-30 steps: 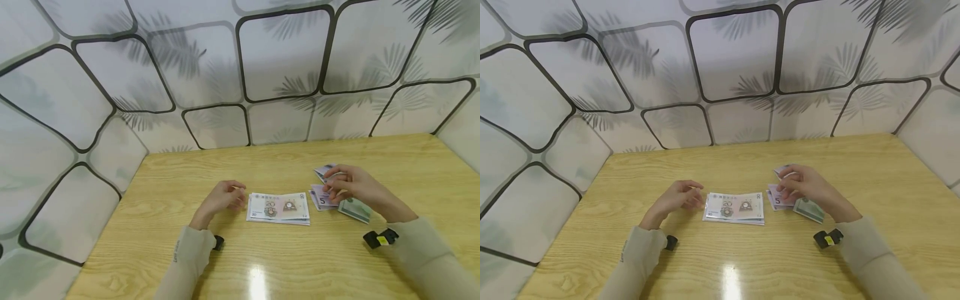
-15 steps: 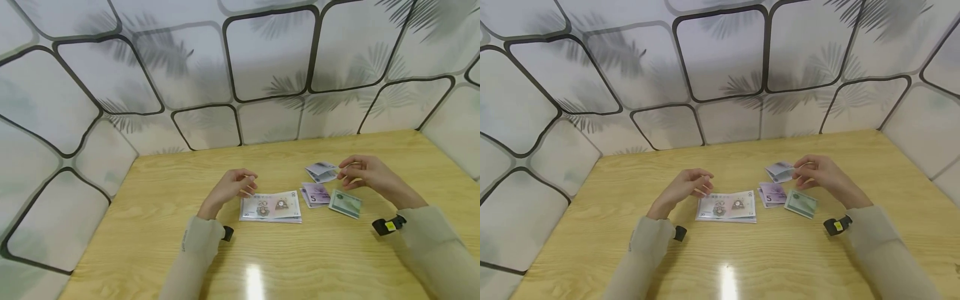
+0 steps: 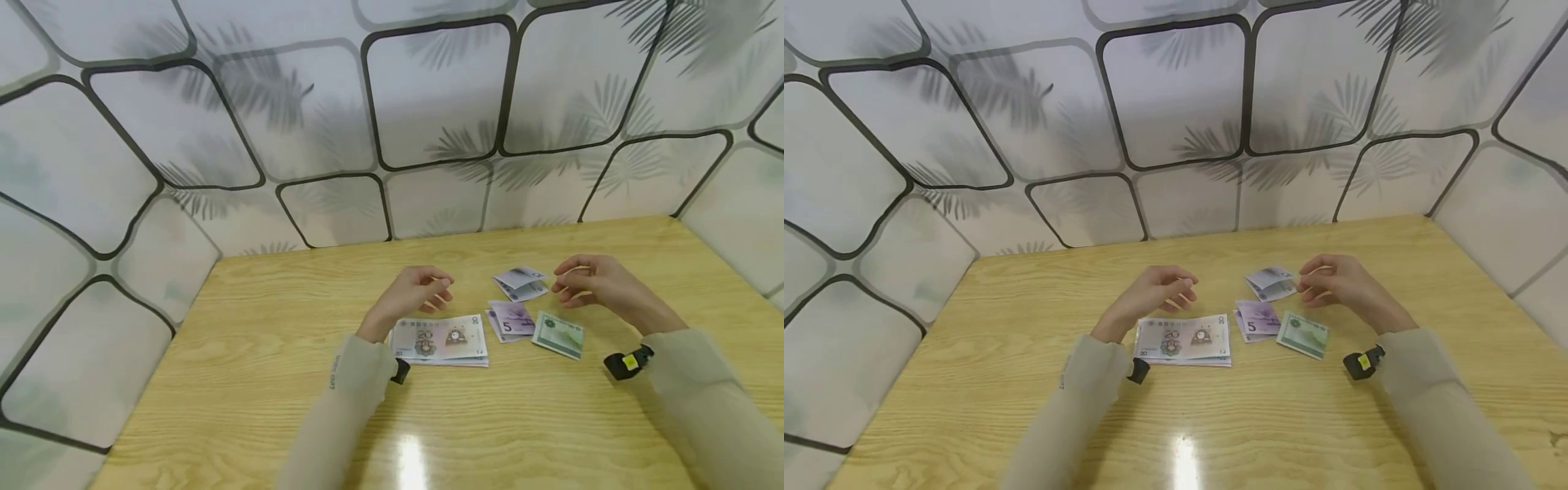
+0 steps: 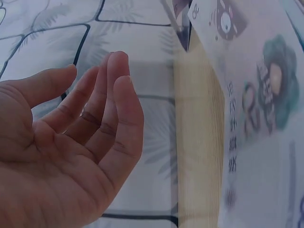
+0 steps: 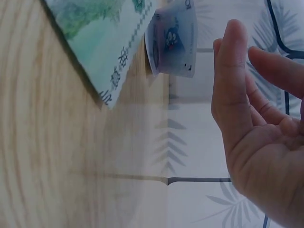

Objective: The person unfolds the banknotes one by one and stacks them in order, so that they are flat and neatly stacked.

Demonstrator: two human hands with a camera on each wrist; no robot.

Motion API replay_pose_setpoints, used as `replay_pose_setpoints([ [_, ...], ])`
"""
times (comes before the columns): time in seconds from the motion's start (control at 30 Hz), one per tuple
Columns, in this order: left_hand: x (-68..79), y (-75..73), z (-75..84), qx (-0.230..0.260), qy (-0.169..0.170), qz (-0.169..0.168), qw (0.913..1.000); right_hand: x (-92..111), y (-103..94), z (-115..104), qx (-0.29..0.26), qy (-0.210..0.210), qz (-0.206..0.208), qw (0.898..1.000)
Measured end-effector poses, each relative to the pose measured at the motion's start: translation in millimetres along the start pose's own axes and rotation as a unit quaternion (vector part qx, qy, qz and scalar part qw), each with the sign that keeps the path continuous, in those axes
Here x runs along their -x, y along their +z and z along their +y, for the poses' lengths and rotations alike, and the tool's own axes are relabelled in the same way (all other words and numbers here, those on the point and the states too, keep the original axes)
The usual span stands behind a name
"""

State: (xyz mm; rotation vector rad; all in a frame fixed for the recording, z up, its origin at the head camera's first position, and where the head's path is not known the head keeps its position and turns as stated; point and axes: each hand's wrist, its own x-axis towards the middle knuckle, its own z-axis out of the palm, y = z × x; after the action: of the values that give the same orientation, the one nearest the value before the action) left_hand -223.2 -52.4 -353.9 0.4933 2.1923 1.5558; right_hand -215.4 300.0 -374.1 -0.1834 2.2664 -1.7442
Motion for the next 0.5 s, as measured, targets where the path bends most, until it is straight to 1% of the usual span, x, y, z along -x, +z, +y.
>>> replay_pose_setpoints([
  [0.2,-10.1,15.3,6.8,0.002,-0.001,-0.015,0.9999,-2,-2.7,3,0.009,0.018,0.006,1.000],
  [0.37,-19.9,24.8,12.7,-0.001,0.010,-0.010,0.9999,-4,-4.2,5,0.012,0.019,0.008,1.000],
  [0.5,-29.3,34.3,13.4,-0.002,0.010,-0.008,0.9999,-6,-3.4,7,0.002,0.028,0.005,1.000],
])
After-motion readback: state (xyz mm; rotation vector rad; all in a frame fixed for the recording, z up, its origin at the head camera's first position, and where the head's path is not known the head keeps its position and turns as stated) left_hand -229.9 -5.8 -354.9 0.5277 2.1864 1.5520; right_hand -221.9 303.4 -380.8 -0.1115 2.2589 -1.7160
